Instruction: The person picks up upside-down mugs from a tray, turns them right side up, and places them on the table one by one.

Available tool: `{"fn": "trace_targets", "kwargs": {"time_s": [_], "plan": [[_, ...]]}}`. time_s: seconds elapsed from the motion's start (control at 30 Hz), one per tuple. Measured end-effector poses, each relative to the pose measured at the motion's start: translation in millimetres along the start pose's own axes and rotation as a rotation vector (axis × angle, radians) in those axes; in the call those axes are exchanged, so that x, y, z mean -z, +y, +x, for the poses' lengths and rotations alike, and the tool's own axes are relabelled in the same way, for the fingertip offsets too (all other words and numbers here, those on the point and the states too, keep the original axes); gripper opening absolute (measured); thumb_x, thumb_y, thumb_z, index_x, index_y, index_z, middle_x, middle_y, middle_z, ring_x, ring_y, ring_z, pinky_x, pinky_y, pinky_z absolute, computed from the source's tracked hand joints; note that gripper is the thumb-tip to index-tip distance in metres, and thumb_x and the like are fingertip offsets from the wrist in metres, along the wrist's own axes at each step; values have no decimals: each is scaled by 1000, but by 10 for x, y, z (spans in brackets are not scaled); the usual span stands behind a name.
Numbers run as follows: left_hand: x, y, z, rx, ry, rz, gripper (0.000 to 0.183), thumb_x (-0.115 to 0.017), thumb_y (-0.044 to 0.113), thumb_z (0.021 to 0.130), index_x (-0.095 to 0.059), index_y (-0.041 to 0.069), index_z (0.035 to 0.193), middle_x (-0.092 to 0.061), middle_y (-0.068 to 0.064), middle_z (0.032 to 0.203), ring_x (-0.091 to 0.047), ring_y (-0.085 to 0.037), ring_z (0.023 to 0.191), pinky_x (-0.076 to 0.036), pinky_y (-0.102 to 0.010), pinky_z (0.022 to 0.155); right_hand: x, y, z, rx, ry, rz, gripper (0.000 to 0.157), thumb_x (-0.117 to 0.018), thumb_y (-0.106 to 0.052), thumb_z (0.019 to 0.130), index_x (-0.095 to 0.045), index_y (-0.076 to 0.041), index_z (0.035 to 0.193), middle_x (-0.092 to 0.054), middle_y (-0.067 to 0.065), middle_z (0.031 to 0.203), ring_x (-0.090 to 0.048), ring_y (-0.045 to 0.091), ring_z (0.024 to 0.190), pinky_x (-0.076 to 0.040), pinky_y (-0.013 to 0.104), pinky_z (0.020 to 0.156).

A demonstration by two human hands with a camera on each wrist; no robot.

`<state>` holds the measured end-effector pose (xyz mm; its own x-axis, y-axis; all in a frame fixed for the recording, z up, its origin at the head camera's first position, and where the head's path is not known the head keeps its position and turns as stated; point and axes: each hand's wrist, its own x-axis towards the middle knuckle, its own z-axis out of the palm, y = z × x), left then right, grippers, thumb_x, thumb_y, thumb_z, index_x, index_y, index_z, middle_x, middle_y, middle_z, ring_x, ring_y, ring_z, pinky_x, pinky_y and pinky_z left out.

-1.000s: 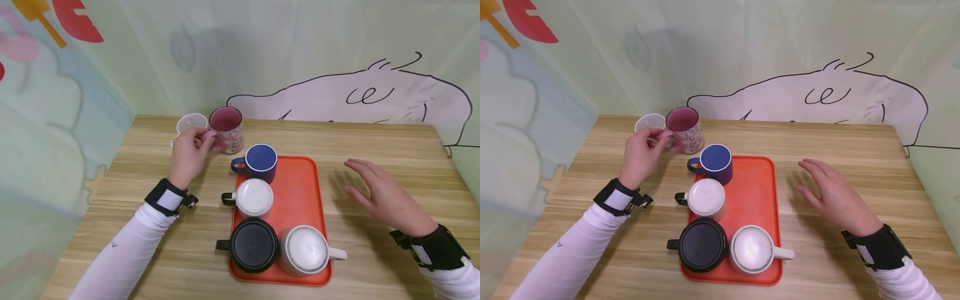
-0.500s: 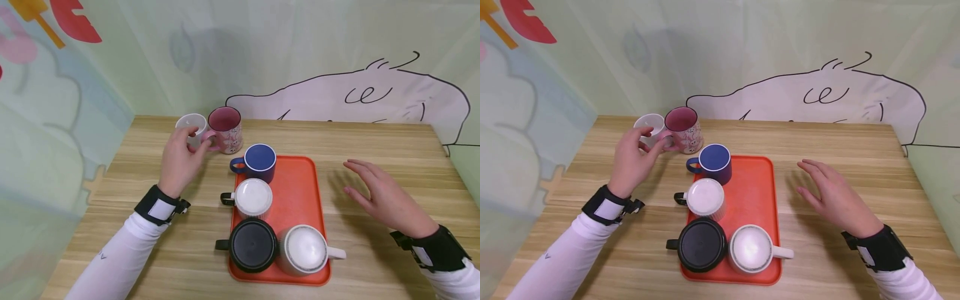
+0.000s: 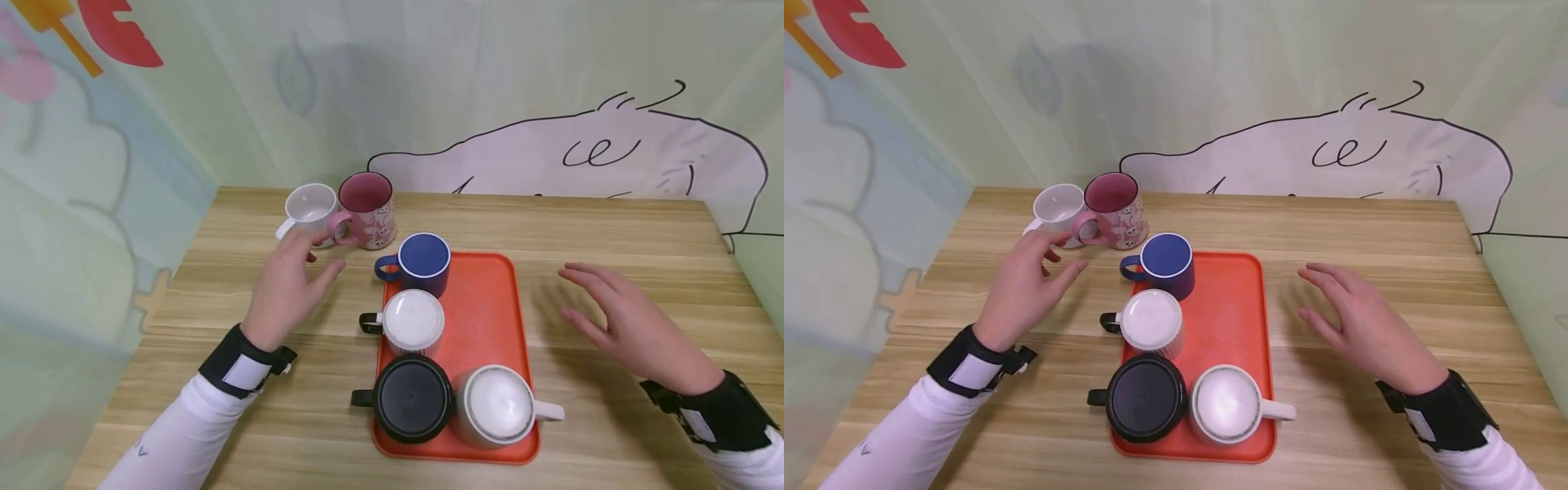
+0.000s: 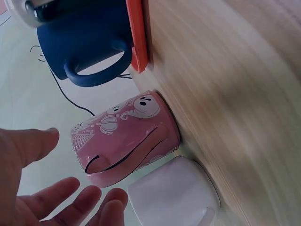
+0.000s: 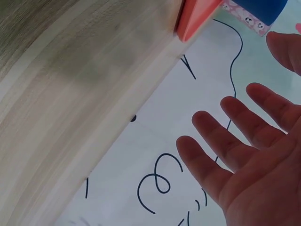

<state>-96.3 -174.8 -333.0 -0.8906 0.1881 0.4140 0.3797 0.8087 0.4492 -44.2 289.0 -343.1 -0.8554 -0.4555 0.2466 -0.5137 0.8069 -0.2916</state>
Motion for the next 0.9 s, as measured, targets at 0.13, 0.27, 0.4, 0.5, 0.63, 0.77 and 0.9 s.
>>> {"fn": "trace_targets", "kwargs": {"time_s": [0.13,0.27,0.4,0.5,0.63,0.77,0.9], "plan": [[6,-24,-59,-39,-27,-9,49,-77,28,88,-61,3,127,-59,-10,119,-58,-26,99,-51,-40,82,53,-80,-38,-11,-24,21,61,-78,-26,86,-54,-9,140,-51,11,141,-49,32,127,-45,56,96],[8,-54,-107,-75,-49,-2,49,-75,28,89,-62,2,128,-61,-10,123,-57,-27,111,-48,-43,93,123,-177,-93,-20,-53,50,57,-75,-32,89,-55,-15,140,-55,3,138,-51,25,126,-46,50,97],[9,-70,-157,-89,-76,4,49,-74,28,90,-62,2,129,-60,-10,127,-54,-26,119,-45,-44,99,186,-282,-158,-1,-77,58,56,-75,-36,88,-57,-21,139,-56,-7,134,-53,14,123,-47,39,96],[15,-76,-195,-93,-94,1,49,-74,27,90,-62,2,130,-59,-9,128,-53,-26,119,-45,-44,99,221,-347,-211,30,-98,61,56,-76,-39,87,-57,-25,138,-55,-12,134,-52,9,122,-45,30,96],[19,-91,-247,-104,-111,11,50,-75,27,89,-62,1,129,-59,-9,128,-54,-26,118,-45,-44,100,248,-399,-284,102,-120,84,59,-77,-40,85,-56,-26,138,-54,-15,134,-52,7,122,-38,15,100],[23,-114,-309,-121,-136,36,52,-76,29,88,-62,1,129,-56,-12,133,-52,-29,123,-42,-46,103,253,-438,-350,182,-127,108,65,-81,-44,80,-57,-25,137,-55,-14,132,-53,7,120,-32,10,102],[29,-141,-376,-153,-160,71,58,-78,31,86,-60,2,133,-52,-18,139,-49,-34,127,-39,-50,106,221,-497,-405,201,-126,74,66,-81,-53,75,-60,-28,133,-56,-17,129,-56,6,115,-41,15,97]]}}
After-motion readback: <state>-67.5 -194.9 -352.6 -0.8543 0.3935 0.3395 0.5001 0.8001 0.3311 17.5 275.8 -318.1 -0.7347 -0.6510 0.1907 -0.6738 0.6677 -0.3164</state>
